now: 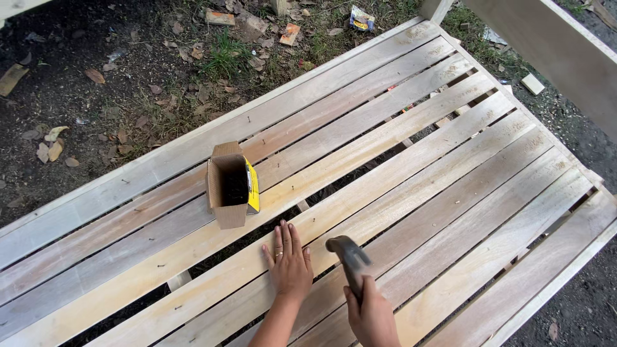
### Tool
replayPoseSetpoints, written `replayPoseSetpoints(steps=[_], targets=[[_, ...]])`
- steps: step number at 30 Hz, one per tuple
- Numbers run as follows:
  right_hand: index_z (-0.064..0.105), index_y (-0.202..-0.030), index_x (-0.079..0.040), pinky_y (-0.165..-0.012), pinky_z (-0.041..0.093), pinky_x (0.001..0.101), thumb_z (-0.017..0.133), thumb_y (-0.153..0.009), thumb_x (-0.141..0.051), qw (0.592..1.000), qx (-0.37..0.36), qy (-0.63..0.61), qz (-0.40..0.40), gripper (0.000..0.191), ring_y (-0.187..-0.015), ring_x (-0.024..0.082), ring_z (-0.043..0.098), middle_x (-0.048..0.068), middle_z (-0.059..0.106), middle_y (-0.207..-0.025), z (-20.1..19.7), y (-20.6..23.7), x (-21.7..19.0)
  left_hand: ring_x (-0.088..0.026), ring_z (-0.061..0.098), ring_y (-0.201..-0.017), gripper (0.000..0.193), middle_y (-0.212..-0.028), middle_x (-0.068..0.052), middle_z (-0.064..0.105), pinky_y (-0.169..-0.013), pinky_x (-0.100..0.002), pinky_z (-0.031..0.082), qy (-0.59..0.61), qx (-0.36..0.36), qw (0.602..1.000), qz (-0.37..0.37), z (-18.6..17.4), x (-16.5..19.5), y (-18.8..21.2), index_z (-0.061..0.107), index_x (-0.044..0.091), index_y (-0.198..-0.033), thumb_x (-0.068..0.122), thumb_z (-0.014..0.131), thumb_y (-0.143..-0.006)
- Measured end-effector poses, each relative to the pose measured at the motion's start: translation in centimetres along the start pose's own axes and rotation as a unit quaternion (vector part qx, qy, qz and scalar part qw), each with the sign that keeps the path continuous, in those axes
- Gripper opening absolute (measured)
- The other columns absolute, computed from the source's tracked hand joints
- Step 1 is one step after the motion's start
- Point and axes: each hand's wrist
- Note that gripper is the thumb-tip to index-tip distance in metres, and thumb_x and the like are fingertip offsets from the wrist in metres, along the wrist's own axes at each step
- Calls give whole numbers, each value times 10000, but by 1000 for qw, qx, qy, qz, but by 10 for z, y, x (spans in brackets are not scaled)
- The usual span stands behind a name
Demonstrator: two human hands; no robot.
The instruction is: The person hammers nails into the wooden slats of an outdoor bench frame, taking nails one at a time from a cardboard nail box and driving them into the planks with a claw hammer. They reposition along the bench and steady the slats with their free hand between nails.
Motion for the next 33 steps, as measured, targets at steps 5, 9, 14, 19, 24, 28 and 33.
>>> replayPoseSetpoints(steps=[5, 9, 14, 19, 24, 28, 33], targets=[[533, -1086, -103, -614, 503, 549, 648, -932, -347, 991, -21, 15, 131, 310, -746, 504, 669, 269, 689, -727, -6, -11, 10, -299, 205, -1510, 690, -1649, -132, 216, -1162, -597, 133, 33, 37, 999, 7, -23, 4, 5, 252, 39, -1553, 356, 468, -979], [532, -1079, -100, -578, 498, 538, 654, -919, -330, 996, 19, -27, 80, 306, -719, 506, 655, 255, 678, -705, -20, -29, -2, -288, 638, -1221, 454, -1366, -145, 642, -1000, -394, 523, 308, 113, 944, -24, -82, 5, -21, 557, 92, -1412, 255, 563, -988], [558, -1048, -96, -580, 491, 499, 645, -940, -341, 995, 3, -37, 95, 281, -663, 469, 653, 233, 665, -660, -26, -30, -20, -349, 706, -1047, 188, -1077, -175, 749, -901, -442, 570, 171, 147, 969, -103, -175, -55, -131, 720, 37, -1037, 160, 581, -1009], [583, -1069, -105, -587, 512, 448, 647, -925, -345, 991, -21, -66, 114, 287, -598, 405, 665, 202, 666, -645, -25, -25, -22, -335, 701, -1117, 244, -1186, -181, 728, -947, -426, 570, 13, -72, 989, -131, -167, -77, -185, 743, 61, -1138, 167, 576, -993], [610, -1049, -103, -596, 529, 428, 677, -906, -356, 991, -6, -64, 120, 299, -594, 376, 680, 192, 667, -642, -14, -13, 2, -334, 697, -1131, 263, -1219, -185, 713, -958, -426, 567, -12, -118, 988, -101, -149, -73, -210, 733, 69, -1173, 149, 558, -993], [623, -1035, -109, -607, 544, 413, 689, -902, -376, 985, -12, -62, 158, 305, -590, 348, 713, 180, 676, -642, -3, -4, 35, -334, 693, -1142, 282, -1245, -189, 701, -968, -426, 565, -27, -131, 988, -80, -148, -73, -213, 725, 75, -1201, 135, 544, -992], [633, -1040, -114, -604, 552, 393, 742, -844, -406, 991, 38, -58, 118, 368, -630, 311, 735, 159, 686, -624, 3, -4, 65, -350, 698, -1122, 292, -1235, -206, 701, -954, -447, 565, 43, -68, 993, -91, -150, -76, -198, 721, 73, -1202, 115, 506, -1010]])
Point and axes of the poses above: each hand's wrist, its own y-axis away from the middle knuckle, its own z-axis out of the palm, x = y × z
